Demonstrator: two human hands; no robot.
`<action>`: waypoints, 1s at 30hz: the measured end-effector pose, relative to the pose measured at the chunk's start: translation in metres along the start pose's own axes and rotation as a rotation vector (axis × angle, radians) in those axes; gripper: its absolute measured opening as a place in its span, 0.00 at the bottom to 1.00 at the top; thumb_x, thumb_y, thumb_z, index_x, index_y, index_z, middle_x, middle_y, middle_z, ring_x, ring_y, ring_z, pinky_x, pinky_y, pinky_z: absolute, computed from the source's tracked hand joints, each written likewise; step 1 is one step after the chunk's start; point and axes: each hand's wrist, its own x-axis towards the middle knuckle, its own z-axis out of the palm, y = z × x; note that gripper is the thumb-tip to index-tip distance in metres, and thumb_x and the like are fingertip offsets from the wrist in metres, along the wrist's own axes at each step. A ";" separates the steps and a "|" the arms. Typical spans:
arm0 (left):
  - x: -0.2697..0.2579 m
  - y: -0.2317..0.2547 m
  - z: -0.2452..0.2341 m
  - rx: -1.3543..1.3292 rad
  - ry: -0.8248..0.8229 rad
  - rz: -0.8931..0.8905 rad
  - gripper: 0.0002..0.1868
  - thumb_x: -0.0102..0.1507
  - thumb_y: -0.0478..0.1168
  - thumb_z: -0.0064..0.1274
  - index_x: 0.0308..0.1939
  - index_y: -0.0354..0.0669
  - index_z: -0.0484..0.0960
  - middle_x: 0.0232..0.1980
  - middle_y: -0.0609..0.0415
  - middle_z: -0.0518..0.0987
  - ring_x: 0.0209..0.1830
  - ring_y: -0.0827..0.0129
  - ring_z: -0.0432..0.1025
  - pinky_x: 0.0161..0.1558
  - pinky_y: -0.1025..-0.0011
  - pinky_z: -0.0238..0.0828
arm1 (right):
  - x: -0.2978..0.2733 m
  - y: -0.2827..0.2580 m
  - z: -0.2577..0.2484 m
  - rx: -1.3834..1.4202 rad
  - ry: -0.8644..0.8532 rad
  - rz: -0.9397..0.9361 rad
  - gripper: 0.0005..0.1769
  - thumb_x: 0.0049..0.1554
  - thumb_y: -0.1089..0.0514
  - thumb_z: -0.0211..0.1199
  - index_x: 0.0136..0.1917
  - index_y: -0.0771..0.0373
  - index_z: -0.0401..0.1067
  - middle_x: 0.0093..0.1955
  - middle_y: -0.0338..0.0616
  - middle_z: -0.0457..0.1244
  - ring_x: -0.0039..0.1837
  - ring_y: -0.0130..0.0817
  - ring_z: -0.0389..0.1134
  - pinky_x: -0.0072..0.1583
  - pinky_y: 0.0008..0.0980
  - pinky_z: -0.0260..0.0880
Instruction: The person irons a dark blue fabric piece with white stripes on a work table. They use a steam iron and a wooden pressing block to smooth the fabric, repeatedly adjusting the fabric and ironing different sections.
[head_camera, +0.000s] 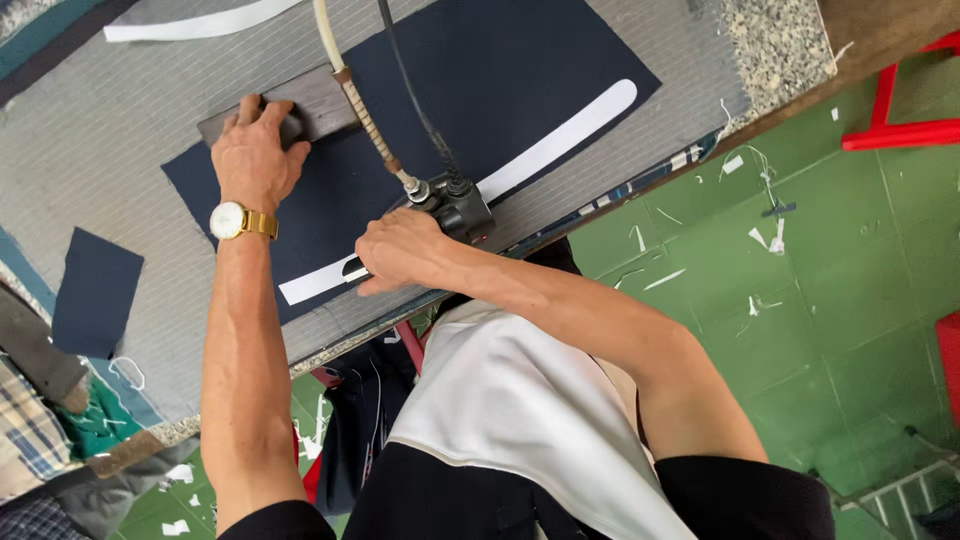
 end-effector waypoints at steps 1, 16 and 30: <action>0.001 0.000 0.002 0.000 0.001 0.008 0.28 0.61 0.49 0.67 0.63 0.52 0.78 0.60 0.51 0.71 0.51 0.45 0.71 0.35 0.48 0.77 | 0.000 0.006 0.001 0.002 0.004 0.007 0.32 0.52 0.24 0.68 0.35 0.54 0.78 0.39 0.44 0.71 0.45 0.52 0.73 0.47 0.49 0.70; 0.002 0.024 -0.018 -0.107 -0.104 -0.200 0.29 0.62 0.46 0.64 0.66 0.54 0.76 0.65 0.49 0.68 0.64 0.38 0.69 0.56 0.40 0.73 | -0.182 0.146 -0.169 0.042 0.003 0.435 0.28 0.56 0.37 0.62 0.52 0.63 0.82 0.48 0.60 0.73 0.57 0.61 0.74 0.59 0.54 0.72; -0.006 0.049 -0.029 -0.188 -0.213 -0.362 0.36 0.62 0.44 0.63 0.72 0.57 0.64 0.79 0.47 0.56 0.79 0.43 0.51 0.67 0.44 0.60 | -0.205 0.241 -0.184 -0.051 -0.052 0.564 0.34 0.49 0.20 0.62 0.53 0.45 0.83 0.47 0.49 0.75 0.56 0.52 0.76 0.58 0.45 0.74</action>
